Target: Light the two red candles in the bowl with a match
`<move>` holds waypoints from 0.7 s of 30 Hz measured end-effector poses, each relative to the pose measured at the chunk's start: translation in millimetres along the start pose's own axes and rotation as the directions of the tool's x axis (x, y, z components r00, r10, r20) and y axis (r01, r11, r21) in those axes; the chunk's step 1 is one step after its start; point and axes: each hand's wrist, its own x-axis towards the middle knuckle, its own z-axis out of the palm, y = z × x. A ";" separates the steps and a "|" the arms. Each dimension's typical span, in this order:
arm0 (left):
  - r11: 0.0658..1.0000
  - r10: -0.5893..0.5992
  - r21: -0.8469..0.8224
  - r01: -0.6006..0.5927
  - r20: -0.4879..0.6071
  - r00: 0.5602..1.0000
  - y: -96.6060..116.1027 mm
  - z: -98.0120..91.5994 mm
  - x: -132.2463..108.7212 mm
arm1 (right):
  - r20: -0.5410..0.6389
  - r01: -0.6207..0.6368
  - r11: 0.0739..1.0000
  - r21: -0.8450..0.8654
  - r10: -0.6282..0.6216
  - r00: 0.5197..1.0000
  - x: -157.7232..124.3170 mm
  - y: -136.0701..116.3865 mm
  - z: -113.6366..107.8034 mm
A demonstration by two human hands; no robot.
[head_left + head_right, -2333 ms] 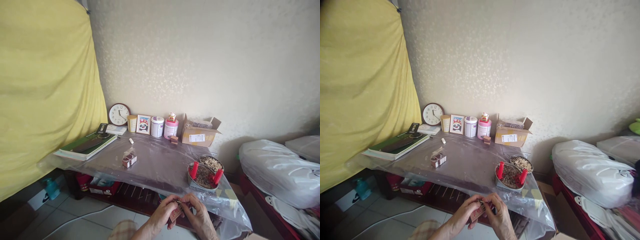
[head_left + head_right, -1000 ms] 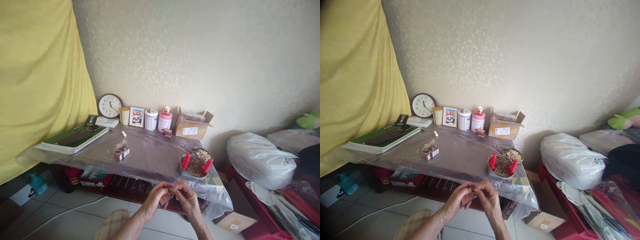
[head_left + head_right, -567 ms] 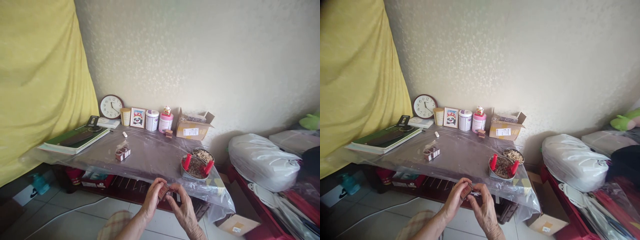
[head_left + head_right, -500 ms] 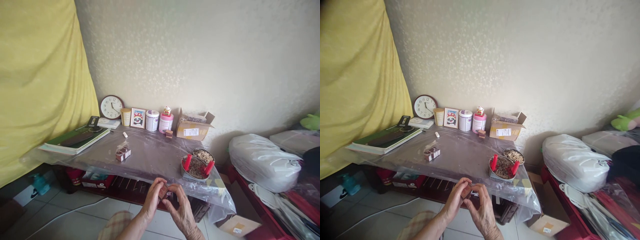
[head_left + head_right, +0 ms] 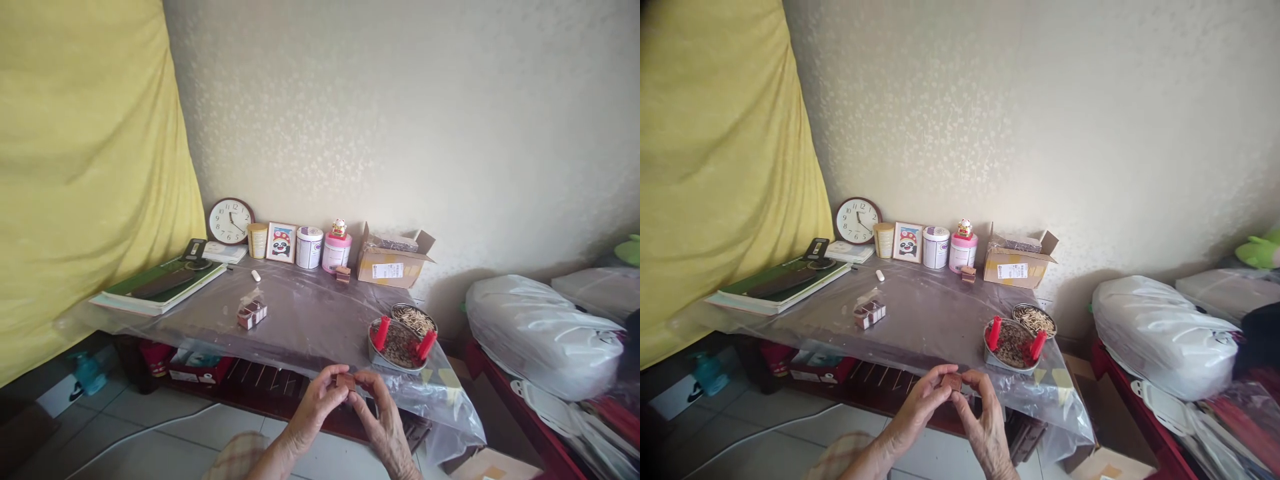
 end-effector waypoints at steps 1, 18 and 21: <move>1.000 -0.001 -0.018 0.002 0.008 1.000 0.2 0.1 0.4 | -0.001 -0.018 0.999 0.037 0.018 1.000 0.2 2.2 -1.9; 0.970 -0.066 -0.233 0.068 0.016 0.998 -2.0 0.6 2.5 | -0.201 0.064 0.962 0.265 -0.010 0.979 5.3 11.6 -10.1; 0.967 -0.067 -0.246 0.071 0.023 0.997 -2.8 0.2 1.9 | -0.224 0.166 0.975 0.146 -0.131 0.966 3.2 10.3 -8.7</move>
